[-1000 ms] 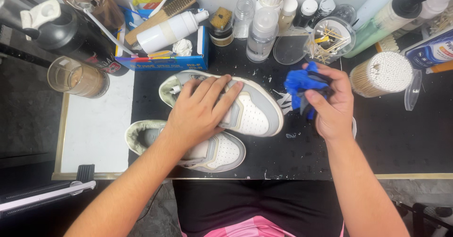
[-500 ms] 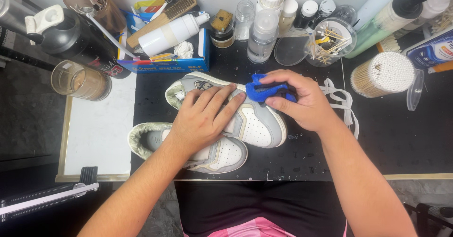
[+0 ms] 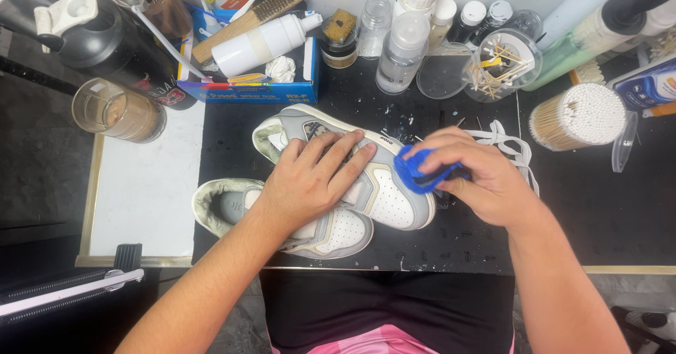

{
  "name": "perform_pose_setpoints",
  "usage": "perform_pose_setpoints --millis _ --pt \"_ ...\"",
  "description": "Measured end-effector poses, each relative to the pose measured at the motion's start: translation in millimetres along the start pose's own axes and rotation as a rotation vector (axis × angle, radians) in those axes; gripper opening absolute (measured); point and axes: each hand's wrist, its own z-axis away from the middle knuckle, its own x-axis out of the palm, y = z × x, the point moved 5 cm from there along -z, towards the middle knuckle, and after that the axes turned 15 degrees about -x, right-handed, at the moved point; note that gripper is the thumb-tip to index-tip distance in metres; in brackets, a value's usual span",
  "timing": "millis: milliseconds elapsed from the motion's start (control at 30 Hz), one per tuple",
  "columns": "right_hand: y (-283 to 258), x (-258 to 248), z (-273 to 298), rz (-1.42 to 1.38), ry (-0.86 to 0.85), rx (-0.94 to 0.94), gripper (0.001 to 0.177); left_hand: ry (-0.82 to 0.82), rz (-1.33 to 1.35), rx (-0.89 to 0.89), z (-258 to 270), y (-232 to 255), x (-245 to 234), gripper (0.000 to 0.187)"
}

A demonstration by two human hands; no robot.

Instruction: The person wipes the exterior of a pair of white and grey sneakers with a blue cloth. They then thread white shoelaces through the eyelets of the shoes and tie them into a bow.

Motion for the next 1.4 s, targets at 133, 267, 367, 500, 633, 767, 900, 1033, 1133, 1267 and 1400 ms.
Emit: perform_pose_setpoints --millis 133,267,367,500,633,767,900,1033,1133,1267,1400 --pt "-1.8 -3.9 22.2 -0.018 -0.052 -0.012 0.024 -0.002 0.017 0.000 2.0 -1.4 0.4 0.051" --pt "16.3 -18.5 49.6 -0.365 -0.074 0.138 0.022 -0.028 0.051 0.015 1.6 -2.1 1.7 0.051" --pt "45.2 -33.4 55.8 -0.437 0.264 0.282 0.024 -0.018 0.069 0.023 -0.4 -1.8 1.7 0.050" --pt "62.7 -22.3 23.9 -0.402 0.274 0.182 0.026 -0.008 0.069 0.011 -0.7 -1.8 -1.1 0.048" --pt "56.6 -2.4 2.3 -0.241 0.131 0.197 0.027 -0.036 0.093 -0.037 -3.0 -4.1 -1.0 0.052" --pt "36.9 -0.2 8.0 -0.272 0.108 0.145 0.026 -0.047 0.116 -0.048 -2.6 -4.9 -0.5 0.062" --pt "26.8 3.1 32.8 -0.292 0.170 0.095 0.023 -0.109 0.144 -0.043 -6.0 -4.5 -0.4 0.078" --pt "24.5 7.3 67.0 -0.212 0.257 0.061 0.024 -0.234 0.106 -0.044 -16.6 -5.3 0.7 0.096" --pt "37.1 18.7 89.3 -0.381 0.529 0.060 0.026 -0.342 0.102 -0.083 -33.6 -8.4 3.4 0.093" --pt "55.3 36.7 109.0 -0.407 0.913 0.125 0.033 -0.592 0.150 -0.162 -54.3 -8.1 17.8 0.089" --pt "52.3 64.3 107.2 -0.204 1.088 0.107 0.041 -0.750 0.107 -0.209 -71.7 -4.5 34.8 0.080"
